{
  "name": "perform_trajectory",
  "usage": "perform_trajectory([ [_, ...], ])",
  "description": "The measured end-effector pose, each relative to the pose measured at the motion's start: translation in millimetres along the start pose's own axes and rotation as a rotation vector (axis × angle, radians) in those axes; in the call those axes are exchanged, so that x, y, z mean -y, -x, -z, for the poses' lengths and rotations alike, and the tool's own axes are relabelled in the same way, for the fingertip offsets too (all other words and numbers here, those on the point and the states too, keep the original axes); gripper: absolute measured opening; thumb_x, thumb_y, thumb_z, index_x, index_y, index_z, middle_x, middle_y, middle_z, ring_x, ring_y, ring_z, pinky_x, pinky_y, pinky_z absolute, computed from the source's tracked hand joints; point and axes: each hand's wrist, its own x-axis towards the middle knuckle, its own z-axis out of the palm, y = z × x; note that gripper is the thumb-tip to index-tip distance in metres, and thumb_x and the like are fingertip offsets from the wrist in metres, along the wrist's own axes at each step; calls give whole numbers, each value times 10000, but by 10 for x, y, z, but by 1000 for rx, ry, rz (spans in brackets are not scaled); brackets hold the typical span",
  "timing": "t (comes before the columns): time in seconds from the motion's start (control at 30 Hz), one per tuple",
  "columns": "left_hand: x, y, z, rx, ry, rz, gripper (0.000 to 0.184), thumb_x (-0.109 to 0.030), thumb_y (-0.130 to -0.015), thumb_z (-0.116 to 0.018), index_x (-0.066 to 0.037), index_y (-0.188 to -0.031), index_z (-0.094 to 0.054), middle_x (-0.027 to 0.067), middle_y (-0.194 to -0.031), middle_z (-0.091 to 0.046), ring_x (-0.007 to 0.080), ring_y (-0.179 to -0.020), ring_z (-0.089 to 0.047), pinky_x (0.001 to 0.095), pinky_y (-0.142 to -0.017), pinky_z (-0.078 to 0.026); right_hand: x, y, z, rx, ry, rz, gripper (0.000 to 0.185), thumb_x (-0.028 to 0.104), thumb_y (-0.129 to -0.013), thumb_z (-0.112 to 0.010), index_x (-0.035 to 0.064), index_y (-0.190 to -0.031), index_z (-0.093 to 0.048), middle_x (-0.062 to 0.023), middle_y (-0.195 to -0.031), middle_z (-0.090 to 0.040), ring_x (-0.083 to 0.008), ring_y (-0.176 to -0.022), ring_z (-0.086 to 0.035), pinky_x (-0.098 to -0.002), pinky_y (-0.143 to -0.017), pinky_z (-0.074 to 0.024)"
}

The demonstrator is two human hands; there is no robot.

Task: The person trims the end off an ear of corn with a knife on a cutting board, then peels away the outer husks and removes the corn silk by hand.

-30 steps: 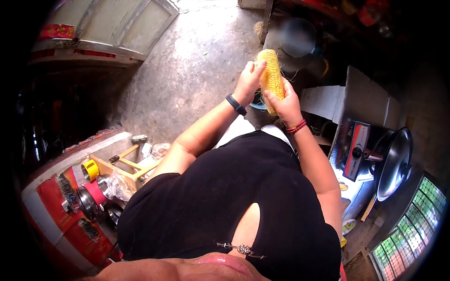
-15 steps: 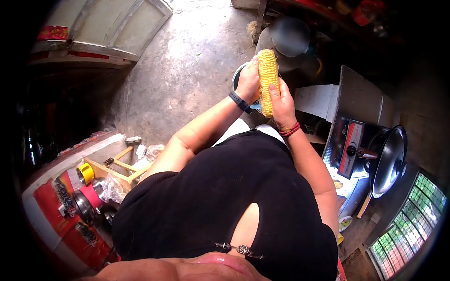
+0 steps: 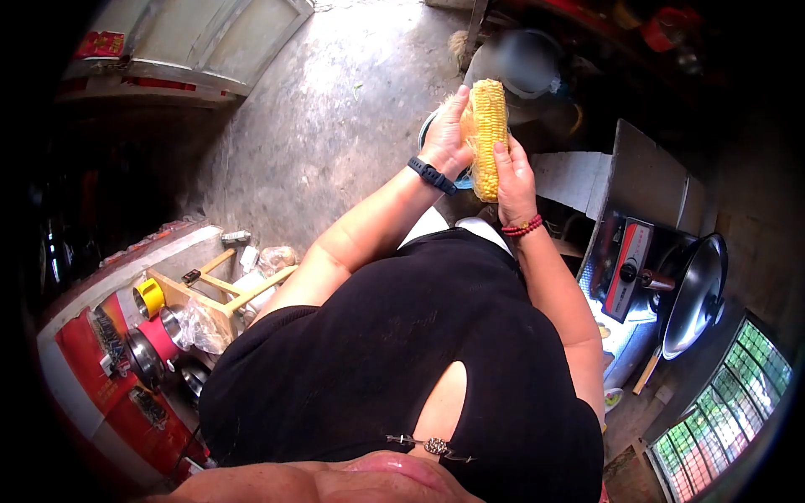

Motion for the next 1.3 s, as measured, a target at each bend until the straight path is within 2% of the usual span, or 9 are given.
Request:
perform_trajectory([
  [0.37,45,13,-23,-142,-300,-204,131,-56,-883,-634,7,-991,-592,117,-936,-664,228,-823,-661,371,-751,-557,-200,-56,30,-6,273,161,481,190,-965,-562,-20,-1354,-374,-85,-1249,-517,-143,-1129,-508,-285,-976,-411],
  [0.53,53,-7,83,-91,-114,-95,49,-38,-895,-581,-7,-928,-562,123,-878,-651,249,-830,-650,383,-779,-541,-121,-94,59,-29,-105,-6,399,162,-980,-520,-7,-1325,-410,-87,-1231,-536,-161,-1108,-530,-303,-979,-416],
  [0.67,35,46,41,-56,68,-57,125,-48,-929,-487,-46,-804,-489,63,-690,-513,201,-625,-512,355,-680,-513,-102,-128,128,-36,-203,-24,342,185,-994,-492,12,-1287,-455,-77,-1191,-561,-171,-1076,-550,-320,-966,-428],
  [0.7,37,100,-26,-102,44,-33,226,-66,-945,-449,-111,-726,-424,7,-612,-402,152,-533,-396,308,-575,-454,-116,-152,188,-43,-217,-24,336,190,-995,-490,14,-1280,-461,-74,-1184,-563,-171,-1070,-553,-321,-963,-430],
  [0.8,-15,247,134,158,87,237,284,-106,-964,-440,-163,-693,-379,-37,-575,-349,105,-491,-347,263,-498,-375,-199,-311,489,-88,-307,-46,352,243,-1002,-459,11,-1266,-478,-121,-1176,-587,-235,-1084,-570,-372,-967,-443],
  [0.83,-64,378,-6,60,-43,254,309,-139,-977,-435,-188,-681,-362,-67,-556,-322,71,-461,-297,226,-440,-280,-145,-331,532,-66,-342,-62,367,255,-1003,-454,8,-1274,-470,-135,-1180,-587,-245,-1085,-570,-379,-967,-443],
  [1.0,-203,199,453,9,-101,401,330,-126,-946,-466,-192,-646,-345,-78,-542,-305,65,-429,-275,220,-386,-210,95,-338,778,-97,-384,-36,449,309,-995,-461,19,-1335,-416,-176,-1236,-559,-268,-1112,-560,-400,-981,-440],
  [1.13,-277,98,643,-187,-257,334,323,-114,-942,-443,-182,-644,-339,-73,-533,-297,64,-421,-267,232,-379,-205,262,-268,894,-128,-459,0,462,312,-997,-451,12,-1344,-401,-197,-1249,-546,-292,-1109,-561,-416,-965,-459],
  [1.3,24,-307,980,-18,-382,199,242,-169,-963,-474,-160,-727,-424,-48,-589,-358,76,-464,-316,234,-431,-284,356,-142,899,-51,-557,-95,482,357,-961,-420,-21,-1258,-450,-214,-1138,-575,-303,-970,-604,-454,-829,-524],
])
